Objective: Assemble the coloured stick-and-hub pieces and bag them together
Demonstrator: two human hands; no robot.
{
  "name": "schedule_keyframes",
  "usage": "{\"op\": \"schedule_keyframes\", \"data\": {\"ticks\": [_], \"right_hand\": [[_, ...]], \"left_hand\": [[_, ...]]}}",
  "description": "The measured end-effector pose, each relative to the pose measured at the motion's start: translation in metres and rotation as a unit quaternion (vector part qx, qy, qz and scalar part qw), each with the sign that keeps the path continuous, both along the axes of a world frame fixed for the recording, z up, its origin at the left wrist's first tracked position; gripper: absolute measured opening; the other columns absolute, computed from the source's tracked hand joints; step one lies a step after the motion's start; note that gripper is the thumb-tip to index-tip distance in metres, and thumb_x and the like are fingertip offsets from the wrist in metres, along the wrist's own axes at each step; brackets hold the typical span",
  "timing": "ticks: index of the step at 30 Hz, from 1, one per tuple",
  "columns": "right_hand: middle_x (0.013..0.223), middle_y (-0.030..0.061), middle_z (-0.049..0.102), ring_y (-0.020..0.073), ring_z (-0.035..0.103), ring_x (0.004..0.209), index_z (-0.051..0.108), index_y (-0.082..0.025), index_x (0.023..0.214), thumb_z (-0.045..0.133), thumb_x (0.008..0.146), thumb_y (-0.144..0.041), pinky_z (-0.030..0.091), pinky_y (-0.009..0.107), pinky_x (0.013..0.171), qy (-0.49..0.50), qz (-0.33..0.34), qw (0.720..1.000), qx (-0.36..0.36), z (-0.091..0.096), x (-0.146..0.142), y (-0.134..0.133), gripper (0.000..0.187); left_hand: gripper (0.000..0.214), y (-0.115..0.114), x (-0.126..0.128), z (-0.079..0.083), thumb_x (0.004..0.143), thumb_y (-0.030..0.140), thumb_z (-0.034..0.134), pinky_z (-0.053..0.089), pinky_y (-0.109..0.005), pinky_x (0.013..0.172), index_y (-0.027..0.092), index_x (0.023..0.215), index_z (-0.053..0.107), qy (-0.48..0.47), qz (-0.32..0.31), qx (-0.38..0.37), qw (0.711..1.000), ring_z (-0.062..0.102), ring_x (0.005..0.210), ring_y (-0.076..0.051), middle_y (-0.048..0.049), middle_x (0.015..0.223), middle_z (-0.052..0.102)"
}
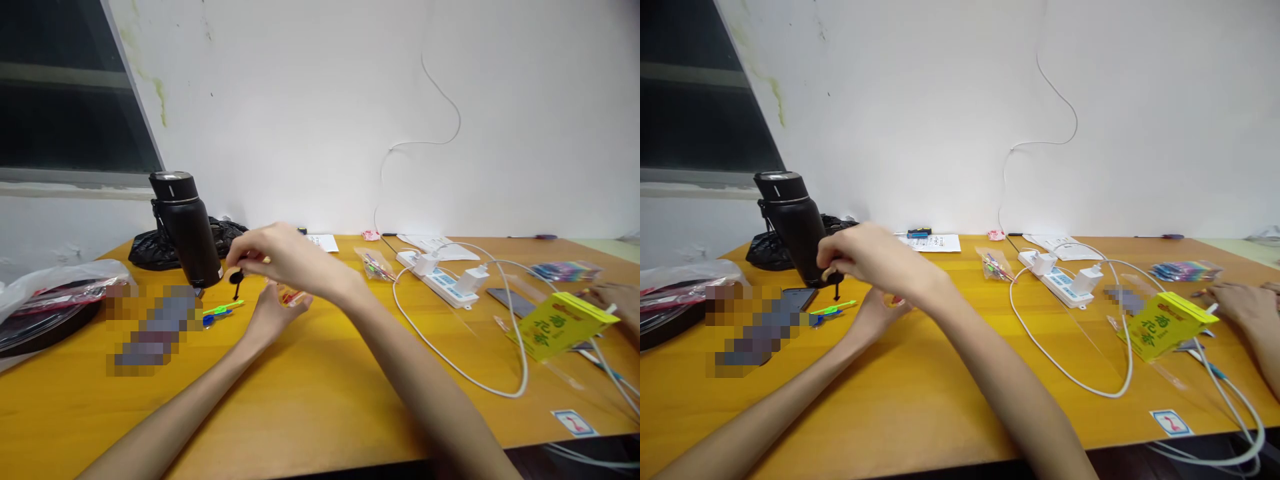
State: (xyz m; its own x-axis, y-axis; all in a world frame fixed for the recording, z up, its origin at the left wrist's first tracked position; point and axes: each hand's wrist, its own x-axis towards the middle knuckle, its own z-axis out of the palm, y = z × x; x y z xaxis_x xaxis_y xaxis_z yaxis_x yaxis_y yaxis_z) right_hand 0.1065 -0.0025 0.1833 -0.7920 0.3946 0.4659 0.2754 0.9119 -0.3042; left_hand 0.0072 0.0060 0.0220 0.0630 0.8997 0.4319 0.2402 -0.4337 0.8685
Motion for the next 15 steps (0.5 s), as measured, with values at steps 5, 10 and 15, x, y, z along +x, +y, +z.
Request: {"op": "schedule_keyframes", "data": {"ticks": [5,10,15], "right_hand": [[0.094,0.0054,0.073,0.0136,0.064,0.084,0.072,-0.014,0.1,0.054,0.092,-0.012,0.048,0.029,0.08,0.066,-0.095,0.993,0.009,0.023,0.044,-0.001,0.02],[0.091,0.0056,0.073,0.0153,0.065,0.083,0.073,-0.015,0.101,0.057,0.09,-0.018,0.049,0.03,0.079,0.094,-0.179,0.979,0.024,0.034,0.075,-0.001,0.02],[0.09,0.0056,0.074,0.0155,0.067,0.082,0.075,-0.015,0.098,0.059,0.088,-0.018,0.05,0.029,0.076,0.065,-0.186,0.98,-0.005,0.036,0.084,0.003,0.02]], "left_hand": [[0.057,-0.006,-0.003,0.004,0.081,0.031,0.074,0.048,-0.036,0.098,0.026,0.131,0.048,-0.02,-0.036,0.012,0.999,0.065,0.104,-0.019,-0.0057,0.119,0.065],[0.054,0.0,-0.003,0.001,0.083,0.035,0.074,0.049,-0.035,0.095,0.027,0.13,0.05,-0.049,-0.035,-0.004,0.998,0.064,0.105,-0.019,-0.0071,0.122,0.063],[0.054,0.002,-0.005,-0.001,0.083,0.036,0.075,0.048,-0.037,0.098,0.026,0.13,0.05,-0.054,-0.03,-0.012,0.998,0.064,0.108,-0.02,-0.0078,0.122,0.064]]}}
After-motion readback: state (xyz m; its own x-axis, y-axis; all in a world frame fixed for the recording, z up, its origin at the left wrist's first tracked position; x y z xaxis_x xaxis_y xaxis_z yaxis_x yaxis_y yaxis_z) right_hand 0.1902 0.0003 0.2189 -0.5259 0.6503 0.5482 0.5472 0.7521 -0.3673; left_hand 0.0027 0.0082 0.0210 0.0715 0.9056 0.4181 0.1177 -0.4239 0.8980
